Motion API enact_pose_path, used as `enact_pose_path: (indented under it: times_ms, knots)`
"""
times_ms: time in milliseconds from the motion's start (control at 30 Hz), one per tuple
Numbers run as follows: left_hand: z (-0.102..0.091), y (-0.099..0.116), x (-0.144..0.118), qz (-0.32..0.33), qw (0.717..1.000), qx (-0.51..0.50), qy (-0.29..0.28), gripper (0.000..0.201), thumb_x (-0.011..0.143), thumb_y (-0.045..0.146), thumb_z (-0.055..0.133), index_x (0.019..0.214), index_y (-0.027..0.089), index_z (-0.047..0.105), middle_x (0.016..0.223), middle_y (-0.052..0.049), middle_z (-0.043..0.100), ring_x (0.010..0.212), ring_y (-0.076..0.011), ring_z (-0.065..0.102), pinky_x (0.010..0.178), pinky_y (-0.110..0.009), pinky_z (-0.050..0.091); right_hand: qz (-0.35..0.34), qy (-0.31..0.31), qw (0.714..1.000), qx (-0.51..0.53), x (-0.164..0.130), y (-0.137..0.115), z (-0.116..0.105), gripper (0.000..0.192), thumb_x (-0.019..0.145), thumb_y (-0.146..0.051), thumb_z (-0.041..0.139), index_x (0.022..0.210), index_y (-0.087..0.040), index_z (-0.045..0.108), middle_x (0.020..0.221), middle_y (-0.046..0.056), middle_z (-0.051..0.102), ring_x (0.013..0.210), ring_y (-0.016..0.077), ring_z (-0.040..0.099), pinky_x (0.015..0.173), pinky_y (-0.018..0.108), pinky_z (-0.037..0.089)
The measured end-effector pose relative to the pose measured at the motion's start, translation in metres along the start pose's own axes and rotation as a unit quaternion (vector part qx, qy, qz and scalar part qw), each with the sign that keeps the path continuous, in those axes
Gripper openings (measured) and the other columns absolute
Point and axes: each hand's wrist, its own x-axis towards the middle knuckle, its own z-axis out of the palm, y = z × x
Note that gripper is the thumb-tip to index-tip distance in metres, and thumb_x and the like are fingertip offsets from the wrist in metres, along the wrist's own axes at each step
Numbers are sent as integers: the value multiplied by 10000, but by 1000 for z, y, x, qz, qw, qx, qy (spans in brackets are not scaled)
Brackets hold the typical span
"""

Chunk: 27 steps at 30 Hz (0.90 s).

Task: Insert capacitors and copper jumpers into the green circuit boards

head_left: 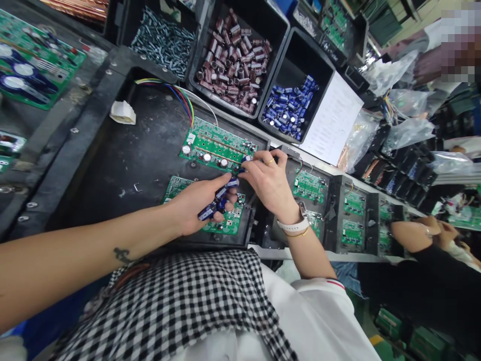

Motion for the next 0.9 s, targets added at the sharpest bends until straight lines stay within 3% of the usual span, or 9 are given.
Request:
enact_pose_path:
  times_ms: [100, 200, 267, 400, 567, 900]
  knots:
    - [-1, -2, 3, -19, 1000, 13, -19, 417, 956, 461, 528, 684, 148, 489, 654, -4, 494, 448, -65, 461, 299, -126, 290, 63, 54, 996, 13, -9, -12, -13, 201, 984, -297, 536, 1135, -241, 657, 948, 41, 744, 1114, 234, 554, 1049, 450, 248]
    - [1, -2, 3, -35, 998, 20, -41, 478, 952, 501, 509, 633, 156, 424, 614, 6, 459, 428, -60, 434, 294, -120, 277, 51, 53, 996, 58, -19, -25, -27, 242, 974, -301, 559, 1202, -281, 638, 1000, 12, 748, 1137, 210, 555, 1055, 423, 261]
    - [4, -1, 1, -55, 997, 21, -49, 446, 968, 484, 471, 670, 153, 458, 612, -1, 469, 427, -68, 441, 288, -118, 265, 65, 47, 995, 53, -21, -25, -27, 211, 977, -291, 549, 1157, -284, 659, 1003, 7, 748, 1161, 215, 544, 1062, 436, 245]
    - [9, 3, -5, -79, 995, 34, -39, 249, 963, 307, 422, 793, 151, 515, 679, -39, 534, 455, -99, 484, 280, -128, 259, 170, 44, 984, -2, -11, -7, -9, 200, 981, -256, 516, 1101, -243, 675, 1010, 46, 743, 1178, 266, 516, 1051, 499, 222]
    - [5, 2, -8, -61, 996, 54, -34, 89, 895, 183, 468, 852, 142, 535, 712, -44, 542, 459, -92, 477, 280, -123, 247, 171, -4, 985, -33, 1, 2, 5, 217, 979, -240, 487, 1083, -228, 677, 999, 68, 730, 1190, 296, 489, 1037, 529, 227]
    - [-2, -2, -8, 14, 997, 34, -65, 125, 905, 209, 589, 809, 143, 543, 672, 9, 457, 439, -47, 401, 287, -88, 224, 161, 33, 986, -21, 0, -1, 10, 180, 973, -229, 517, 1016, -205, 690, 1006, 72, 730, 1178, 285, 510, 1036, 512, 231]
